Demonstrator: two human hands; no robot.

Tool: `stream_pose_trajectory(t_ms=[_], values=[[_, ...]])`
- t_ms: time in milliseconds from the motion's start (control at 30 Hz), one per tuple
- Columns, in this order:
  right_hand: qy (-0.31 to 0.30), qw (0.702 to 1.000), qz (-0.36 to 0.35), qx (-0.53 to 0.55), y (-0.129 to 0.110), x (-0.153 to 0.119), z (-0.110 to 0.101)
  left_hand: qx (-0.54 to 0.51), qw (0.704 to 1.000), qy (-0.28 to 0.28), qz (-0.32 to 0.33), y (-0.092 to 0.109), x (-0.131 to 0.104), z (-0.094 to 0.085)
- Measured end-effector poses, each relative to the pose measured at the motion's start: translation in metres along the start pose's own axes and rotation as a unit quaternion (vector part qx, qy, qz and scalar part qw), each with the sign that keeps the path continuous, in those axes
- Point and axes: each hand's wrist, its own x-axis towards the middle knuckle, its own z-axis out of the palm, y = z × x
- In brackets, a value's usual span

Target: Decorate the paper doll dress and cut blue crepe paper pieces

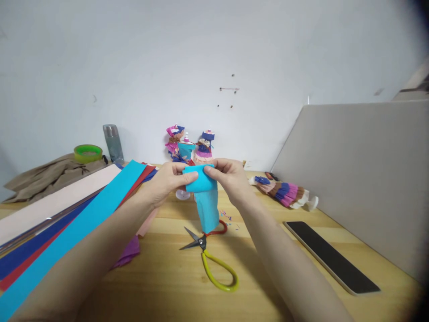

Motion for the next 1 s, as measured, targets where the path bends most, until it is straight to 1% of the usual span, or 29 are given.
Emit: stream_pose_trajectory(t_ms=[67, 133, 233, 333, 467, 633, 833, 933, 1000], values=[[-0.005, 1.000, -0.002, 0.010, 0.001, 0.001, -0.002, -0.027, 0.999, -0.011, -0.019, -0.003, 0.001, 0.000], [0.004, 1.000, -0.006, 0.016, 0.001, 0.002, -0.006, -0.065, 0.997, -0.003, -0.028, -0.004, 0.002, 0.002], [0.018, 1.000, 0.000, 0.021, 0.001, 0.005, -0.016, -0.095, 0.995, 0.032, -0.028, -0.001, 0.003, 0.003], [-0.011, 0.999, 0.025, 0.024, 0.001, 0.006, -0.021, -0.104, 0.992, 0.071, -0.026, 0.001, 0.004, 0.002], [-0.060, 0.998, 0.035, -0.004, -0.001, 0.005, -0.015, -0.118, 0.990, 0.080, -0.022, -0.001, 0.006, -0.001], [-0.076, 0.995, 0.064, 0.014, -0.003, 0.003, -0.007, -0.113, 0.989, 0.089, -0.017, -0.005, 0.009, -0.002], [-0.067, 0.995, 0.061, 0.032, -0.003, 0.001, -0.004, -0.050, 0.993, 0.109, 0.012, -0.006, 0.007, 0.001], [-0.044, 0.996, 0.061, 0.041, 0.001, 0.002, -0.001, -0.030, 0.994, 0.102, 0.017, -0.005, 0.005, 0.002], [-0.032, 0.998, 0.051, 0.031, 0.003, 0.002, 0.001, -0.039, 0.995, 0.089, 0.007, -0.003, 0.004, 0.003]])
